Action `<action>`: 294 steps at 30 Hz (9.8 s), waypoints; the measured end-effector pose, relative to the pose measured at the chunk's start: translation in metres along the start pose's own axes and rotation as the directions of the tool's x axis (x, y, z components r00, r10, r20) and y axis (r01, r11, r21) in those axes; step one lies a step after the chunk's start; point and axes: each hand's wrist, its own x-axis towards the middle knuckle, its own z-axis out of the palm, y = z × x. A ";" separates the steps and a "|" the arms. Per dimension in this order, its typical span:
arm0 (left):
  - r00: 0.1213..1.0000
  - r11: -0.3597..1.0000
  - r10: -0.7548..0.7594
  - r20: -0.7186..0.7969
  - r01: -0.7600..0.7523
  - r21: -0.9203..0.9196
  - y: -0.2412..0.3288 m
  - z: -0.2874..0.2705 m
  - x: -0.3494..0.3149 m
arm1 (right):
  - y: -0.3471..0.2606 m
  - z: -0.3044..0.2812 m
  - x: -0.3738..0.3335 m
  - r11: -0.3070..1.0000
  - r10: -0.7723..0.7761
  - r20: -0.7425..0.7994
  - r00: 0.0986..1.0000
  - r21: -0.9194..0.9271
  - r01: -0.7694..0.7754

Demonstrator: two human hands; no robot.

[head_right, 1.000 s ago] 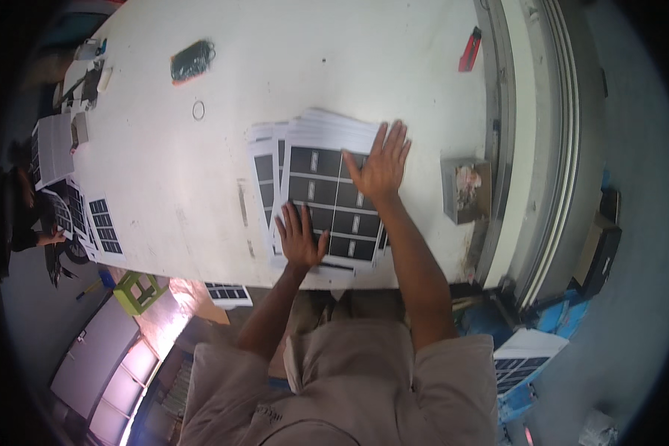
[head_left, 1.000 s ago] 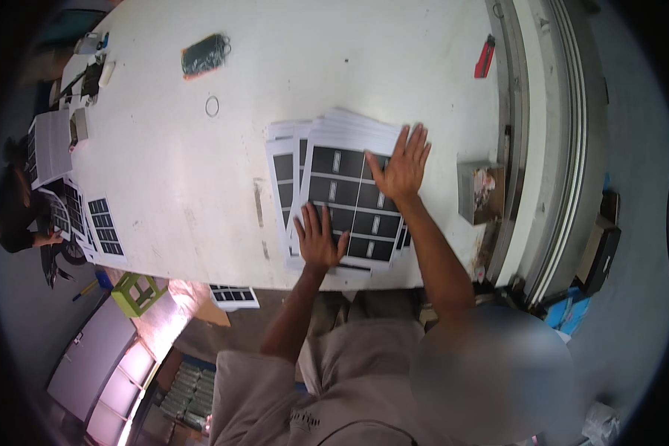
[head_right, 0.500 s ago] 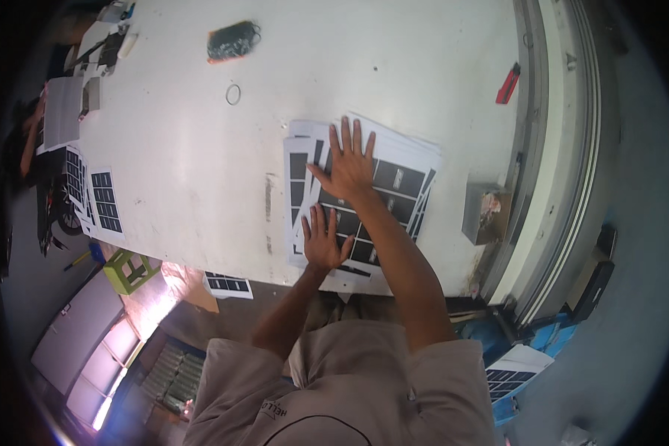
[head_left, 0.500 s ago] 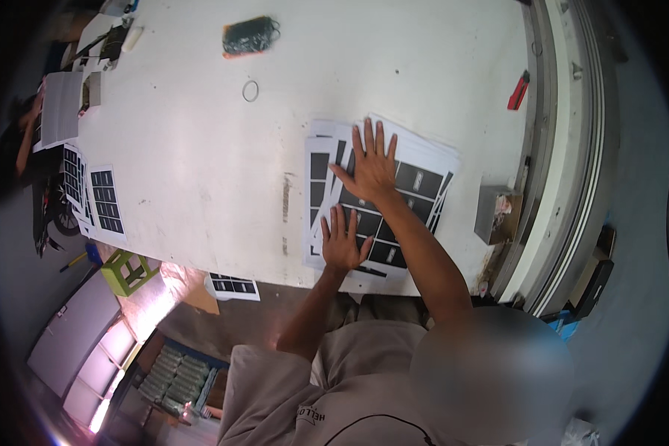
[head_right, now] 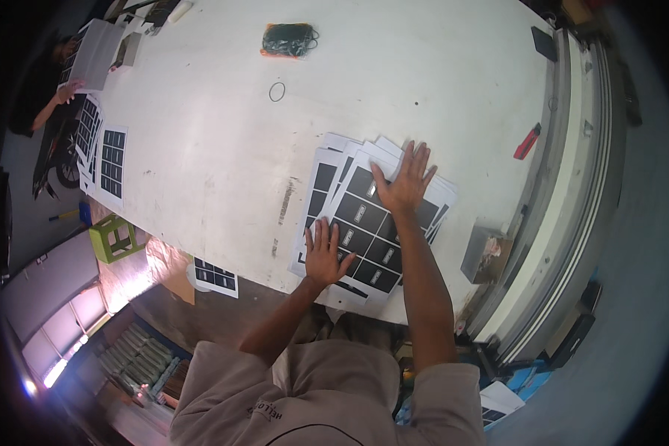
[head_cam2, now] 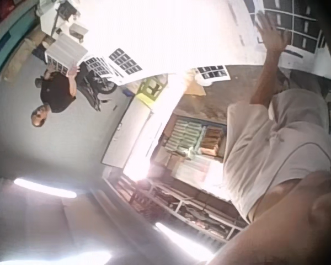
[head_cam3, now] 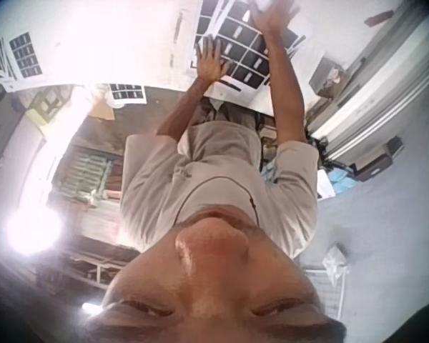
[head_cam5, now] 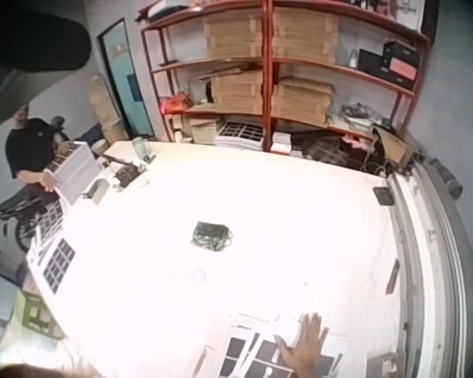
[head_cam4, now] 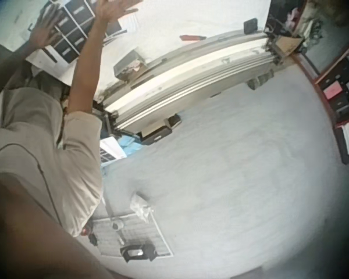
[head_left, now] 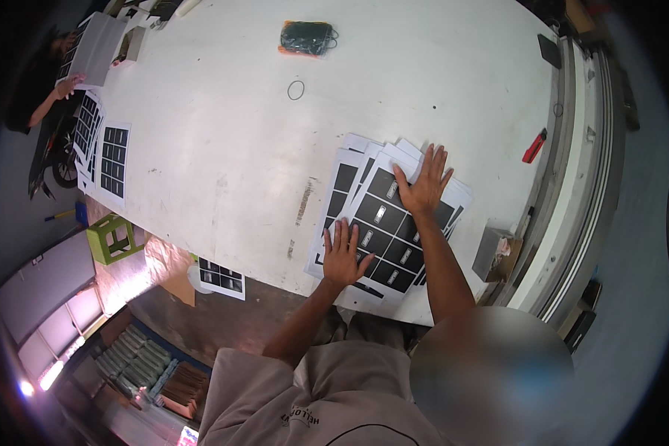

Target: The person repeatedly picks up small solar panels from a table, flips them over, and stacks them into a growing pile. The person handles the panels one at a time, smoothing them on the table before stacking.

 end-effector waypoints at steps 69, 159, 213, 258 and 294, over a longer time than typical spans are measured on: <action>-0.185 -0.399 -0.916 0.355 0.485 -0.778 -0.402 -0.142 -0.085 | -0.250 -0.032 -0.183 0.956 0.082 0.352 0.932 0.236 -0.174; 0.057 -0.288 -0.910 0.411 0.627 -0.724 -0.412 -0.150 -0.093 | -0.075 0.004 -0.244 0.825 0.545 0.468 0.696 -0.154 -0.543; -0.084 -0.320 -0.934 0.348 0.632 -0.706 -0.420 -0.133 -0.099 | -0.668 -0.375 -0.132 -0.058 -0.769 -0.098 0.631 0.995 0.083; 0.054 -0.211 -0.945 0.324 0.655 -0.725 -0.418 -0.153 -0.095 | -0.345 -0.170 -0.221 0.953 -0.181 0.310 0.934 0.290 0.088; 0.783 0.760 -0.559 0.273 0.616 -0.209 -0.046 -0.055 0.154 | 0.013 -0.066 -0.085 0.634 0.635 0.448 0.629 0.162 -0.756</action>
